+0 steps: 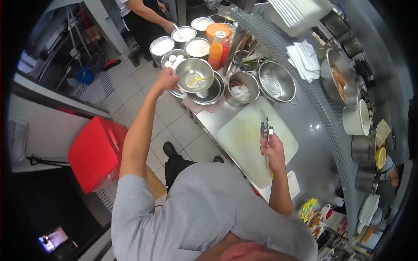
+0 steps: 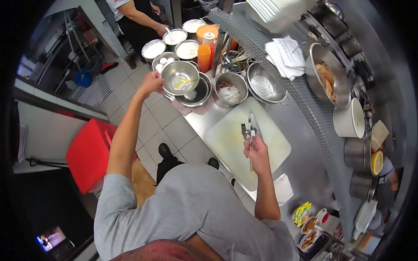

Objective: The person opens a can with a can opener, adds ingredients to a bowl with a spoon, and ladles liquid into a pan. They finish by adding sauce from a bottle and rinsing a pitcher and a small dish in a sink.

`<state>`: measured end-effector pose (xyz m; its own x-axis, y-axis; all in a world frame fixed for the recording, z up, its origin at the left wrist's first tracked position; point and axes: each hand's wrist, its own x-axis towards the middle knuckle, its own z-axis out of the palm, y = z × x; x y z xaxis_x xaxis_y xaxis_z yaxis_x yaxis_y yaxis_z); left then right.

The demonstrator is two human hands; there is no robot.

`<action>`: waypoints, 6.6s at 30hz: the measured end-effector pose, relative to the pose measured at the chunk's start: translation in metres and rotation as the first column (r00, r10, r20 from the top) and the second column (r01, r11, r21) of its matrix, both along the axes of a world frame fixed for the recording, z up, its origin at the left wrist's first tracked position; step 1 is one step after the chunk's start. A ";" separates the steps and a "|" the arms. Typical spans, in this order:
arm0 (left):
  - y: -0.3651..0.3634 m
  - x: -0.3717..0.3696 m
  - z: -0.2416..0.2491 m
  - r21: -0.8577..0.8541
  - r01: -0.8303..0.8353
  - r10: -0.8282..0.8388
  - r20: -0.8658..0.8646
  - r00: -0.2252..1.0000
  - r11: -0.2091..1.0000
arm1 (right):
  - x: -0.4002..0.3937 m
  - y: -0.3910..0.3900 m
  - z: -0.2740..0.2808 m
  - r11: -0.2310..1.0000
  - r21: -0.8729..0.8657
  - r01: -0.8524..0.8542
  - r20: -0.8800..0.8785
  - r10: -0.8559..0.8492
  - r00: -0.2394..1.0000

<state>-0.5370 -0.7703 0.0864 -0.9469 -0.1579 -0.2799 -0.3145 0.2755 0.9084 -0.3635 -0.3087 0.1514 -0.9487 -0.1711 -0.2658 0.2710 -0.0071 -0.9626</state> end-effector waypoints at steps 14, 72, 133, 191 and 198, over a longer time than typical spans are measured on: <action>-0.283 0.139 0.003 0.269 -0.158 0.167 -0.007 0.986 0.950 | -0.109 -0.222 0.013 0.926 -0.306 0.223 -0.001 -0.235 0.972; -0.459 -0.631 0.014 0.420 0.752 -0.803 -0.086 0.590 0.508 | -0.514 -0.307 0.183 -0.885 0.333 0.327 -0.926 -0.373 -0.066; -0.149 -1.540 -0.019 0.498 0.255 -0.266 -0.050 0.963 0.829 | -1.727 -0.292 -0.094 0.995 0.050 0.089 0.057 -0.092 0.994; -0.172 -1.758 -0.035 0.180 -0.844 0.518 0.719 0.463 0.505 | -2.856 -0.307 -0.165 0.969 0.021 0.247 -0.176 -0.239 0.955; -0.200 -1.755 -0.070 0.248 -0.741 0.418 0.695 0.585 0.625 | -2.566 -0.321 -0.144 0.981 -0.162 0.103 -0.246 -0.142 0.959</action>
<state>-2.2916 -0.9699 0.0166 -0.3445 -0.3100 -0.8861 -0.6883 -0.5585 0.4630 -2.9296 -0.6294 0.0071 -0.9976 -0.0682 0.0076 0.0042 -0.1704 -0.9854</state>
